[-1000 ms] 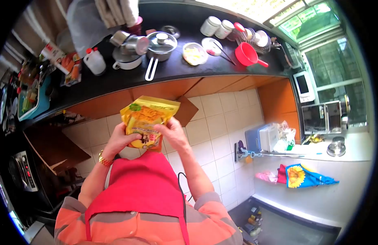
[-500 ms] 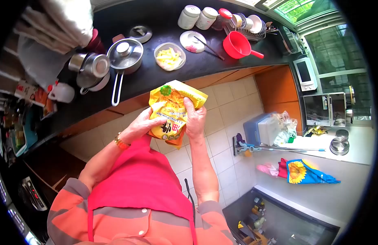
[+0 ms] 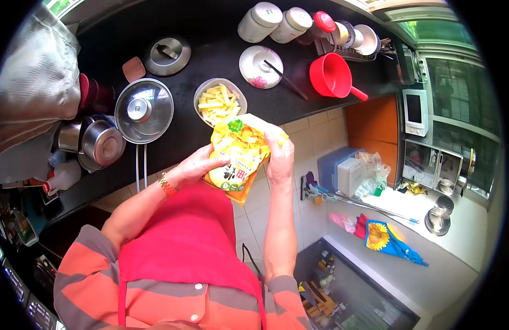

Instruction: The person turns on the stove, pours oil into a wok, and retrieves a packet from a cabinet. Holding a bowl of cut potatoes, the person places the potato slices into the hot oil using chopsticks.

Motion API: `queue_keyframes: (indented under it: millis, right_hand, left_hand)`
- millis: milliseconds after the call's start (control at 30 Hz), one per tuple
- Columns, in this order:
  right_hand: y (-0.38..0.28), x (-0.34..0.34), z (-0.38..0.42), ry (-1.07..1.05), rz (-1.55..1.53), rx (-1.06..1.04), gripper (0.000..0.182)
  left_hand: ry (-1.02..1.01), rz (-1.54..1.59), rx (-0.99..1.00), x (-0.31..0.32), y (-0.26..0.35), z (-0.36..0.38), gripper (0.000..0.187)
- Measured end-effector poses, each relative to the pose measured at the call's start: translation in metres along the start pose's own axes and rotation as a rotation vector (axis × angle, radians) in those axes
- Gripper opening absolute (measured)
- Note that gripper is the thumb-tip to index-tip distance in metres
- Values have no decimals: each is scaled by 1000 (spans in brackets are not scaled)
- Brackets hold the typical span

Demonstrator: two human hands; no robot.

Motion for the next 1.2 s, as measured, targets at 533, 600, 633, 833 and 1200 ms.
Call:
queue_keyframes:
  millis: [533,600,633,833,1200]
  right_hand:
    - [25,6,-70,24,132,171,22]
    - [24,6,-73,25,119,164,22]
    - [24,6,-74,31,105,154,22]
    - [27,8,-75,61,29,171,21]
    - [29,12,-67,12,-23,211,25]
  left_hand:
    - [95,209,-15,-22,-2,-38,58]
    - [99,205,-17,-23,-2,-40,57]
    - [97,211,-7,-20,-1,-40,55]
    - [126,157,-35,-19,1,-44,51]
    - [168,-37,57,-15,-5,-44,44]
Point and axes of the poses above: each hand's wrist, its own z-axis away from the middle knuckle, its own x-axis out of the palm, y = z × x, the point moved 2 cm from there along -z, towards the middle knuckle, and after that the axes turned 14 degrees about z, right-handed, at the moved point
